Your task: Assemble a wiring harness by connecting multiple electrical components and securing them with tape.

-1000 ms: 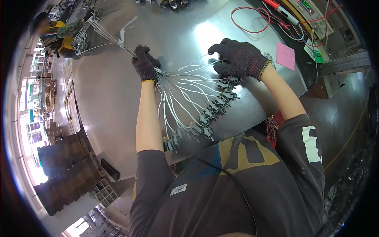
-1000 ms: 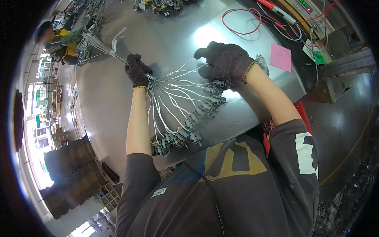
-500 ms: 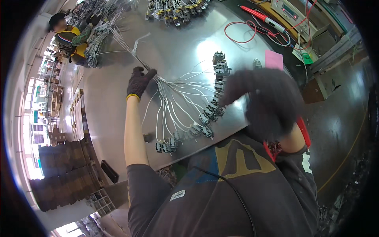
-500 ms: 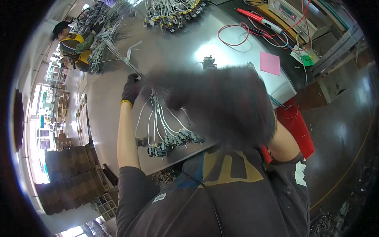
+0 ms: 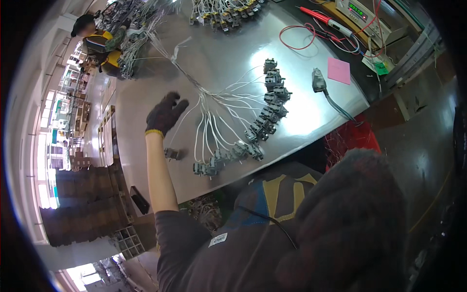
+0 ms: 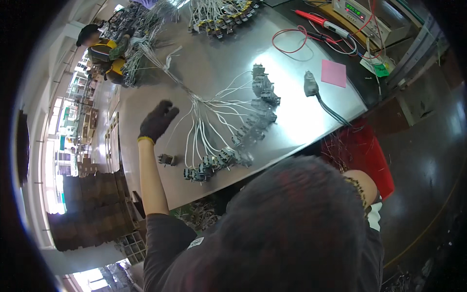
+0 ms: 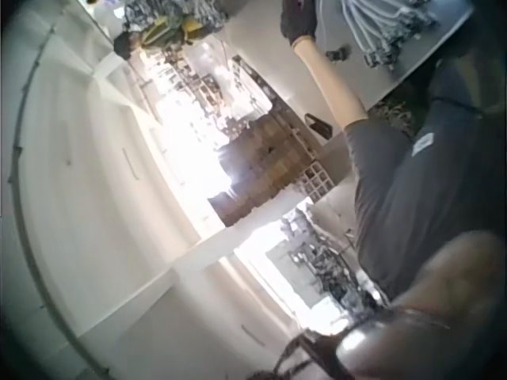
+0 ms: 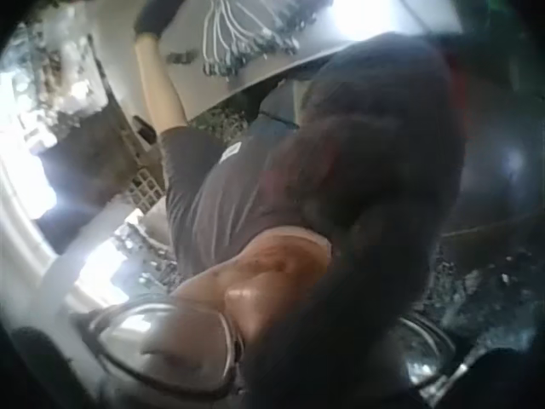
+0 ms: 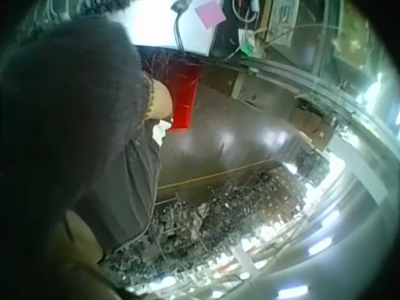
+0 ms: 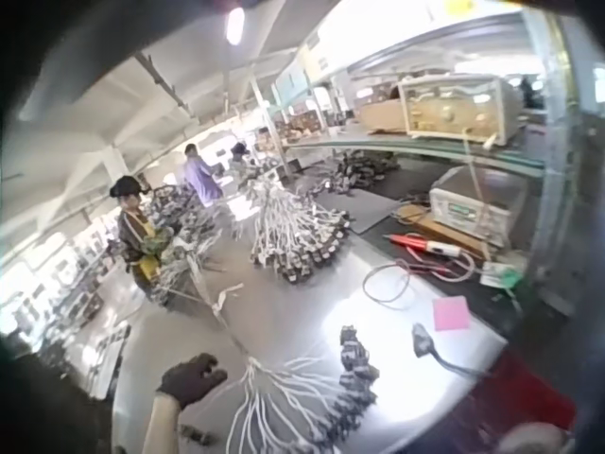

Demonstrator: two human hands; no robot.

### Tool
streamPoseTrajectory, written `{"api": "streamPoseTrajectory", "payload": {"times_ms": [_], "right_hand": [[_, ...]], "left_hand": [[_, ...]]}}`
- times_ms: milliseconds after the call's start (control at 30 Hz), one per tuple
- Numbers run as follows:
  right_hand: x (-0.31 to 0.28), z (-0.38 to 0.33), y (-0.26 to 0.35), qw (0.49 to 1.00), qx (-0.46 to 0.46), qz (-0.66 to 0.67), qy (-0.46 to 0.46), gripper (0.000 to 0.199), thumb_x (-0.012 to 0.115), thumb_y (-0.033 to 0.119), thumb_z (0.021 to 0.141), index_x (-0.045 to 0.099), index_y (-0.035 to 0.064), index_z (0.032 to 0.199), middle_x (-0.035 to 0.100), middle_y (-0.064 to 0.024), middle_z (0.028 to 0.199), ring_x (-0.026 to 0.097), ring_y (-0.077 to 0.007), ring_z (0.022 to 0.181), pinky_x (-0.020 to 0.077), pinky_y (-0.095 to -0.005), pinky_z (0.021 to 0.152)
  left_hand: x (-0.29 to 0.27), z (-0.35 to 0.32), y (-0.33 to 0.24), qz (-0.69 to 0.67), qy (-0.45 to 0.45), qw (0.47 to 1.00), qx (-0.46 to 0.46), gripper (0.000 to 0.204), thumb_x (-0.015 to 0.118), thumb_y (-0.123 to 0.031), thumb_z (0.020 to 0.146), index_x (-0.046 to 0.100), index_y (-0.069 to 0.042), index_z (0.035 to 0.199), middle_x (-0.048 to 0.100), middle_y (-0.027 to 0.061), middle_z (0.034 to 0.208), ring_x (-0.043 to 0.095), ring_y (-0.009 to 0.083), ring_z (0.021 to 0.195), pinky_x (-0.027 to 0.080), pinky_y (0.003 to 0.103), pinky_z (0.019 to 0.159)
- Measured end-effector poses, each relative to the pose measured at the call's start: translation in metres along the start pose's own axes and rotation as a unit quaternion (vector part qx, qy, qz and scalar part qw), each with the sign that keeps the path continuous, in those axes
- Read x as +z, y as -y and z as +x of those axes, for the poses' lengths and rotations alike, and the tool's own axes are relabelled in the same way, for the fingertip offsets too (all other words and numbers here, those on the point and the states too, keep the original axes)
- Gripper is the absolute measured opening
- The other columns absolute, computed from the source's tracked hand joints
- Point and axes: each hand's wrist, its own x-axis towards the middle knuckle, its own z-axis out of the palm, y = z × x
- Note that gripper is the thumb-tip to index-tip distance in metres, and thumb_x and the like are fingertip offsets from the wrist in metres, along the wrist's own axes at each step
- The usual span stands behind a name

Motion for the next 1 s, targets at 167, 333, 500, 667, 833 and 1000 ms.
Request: {"api": "streamPoseTrajectory", "payload": {"times_ms": [167, 333, 500, 667, 833, 1000], "right_hand": [[0.015, -0.002, -0.017, 0.998, -0.017, 0.067, -0.016, 0.045, 0.06, 0.007, 0.095, 0.057, 0.0018, 0.139, 0.072, -0.0088, 0.1, 0.069, -0.0179, 0.093, 0.0545, -0.0311, 0.085], [0.041, -0.005, -0.2, 0.971, 0.197, 0.025, -0.131, 0.055, 0.062, 0.019, 0.101, 0.047, 0.0056, 0.152, 0.066, -0.0127, 0.128, 0.06, -0.0164, 0.117, 0.0475, -0.0329, 0.102], [0.078, 0.04, -0.26, 0.971, 0.205, -0.049, -0.113, 0.06, 0.06, 0.028, 0.102, 0.043, 0.0064, 0.155, 0.057, -0.022, 0.142, 0.06, -0.0275, 0.122, 0.0469, -0.043, 0.108], [0.113, 0.067, -0.262, 0.886, 0.253, 0.375, -0.1, 0.066, 0.059, 0.036, 0.103, 0.035, 0.0059, 0.157, 0.062, -0.015, 0.124, 0.067, -0.0198, 0.096, 0.0612, -0.0356, 0.075], [0.109, 0.063, -0.268, 0.901, 0.252, 0.342, -0.087, 0.073, 0.062, 0.05, 0.1, 0.037, 0.0064, 0.153, 0.062, -0.0149, 0.121, 0.068, -0.0232, 0.089, 0.061, -0.0383, 0.078], [0.112, 0.073, -0.255, 0.833, 0.331, 0.431, -0.103, 0.067, 0.063, 0.051, 0.1, 0.042, 0.0079, 0.147, 0.063, -0.0155, 0.116, 0.067, -0.0229, 0.089, 0.0617, -0.0399, 0.077]], "left_hand": [[0.053, -0.071, 0.113, -0.039, -0.006, 0.999, -0.006, 0.03, 0.059, -0.033, 0.101, 0.059, -0.012, 0.122, 0.067, 0.0153, 0.12, 0.065, 0.0375, 0.114, 0.051, 0.044, 0.096], [0.075, -0.128, 0.078, -0.382, -0.034, 0.924, -0.013, 0.039, 0.055, -0.019, 0.101, 0.057, -0.005, 0.136, 0.066, 0.0131, 0.124, 0.066, 0.0198, 0.107, 0.053, 0.035, 0.093], [0.098, -0.141, 0.077, -0.633, -0.056, 0.763, -0.122, 0.029, 0.052, -0.021, 0.105, 0.063, -0.005, 0.126, 0.068, 0.0061, 0.101, 0.063, 0.0104, 0.088, 0.05, 0.027, 0.075], [0.116, -0.098, 0.077, -0.6, -0.033, 0.786, -0.145, 0.023, 0.056, -0.022, 0.104, 0.068, -0.004, 0.114, 0.067, 0.0013, 0.081, 0.059, 0.0078, 0.07, 0.046, 0.025, 0.06], [0.151, -0.014, 0.08, -0.362, -0.294, 0.884, -0.032, 0.013, 0.062, -0.008, 0.096, 0.072, -0.003, 0.104, 0.071, 0.0069, 0.084, 0.066, 0.0136, 0.073, 0.054, 0.031, 0.066], [0.11, 0.062, 0.008, -0.329, -0.374, 0.84, 0.214, 0.013, 0.069, -0.005, 0.088, 0.072, -0.004, 0.101, 0.073, 0.01, 0.089, 0.07, 0.0234, 0.077, 0.056, 0.035, 0.071]]}}
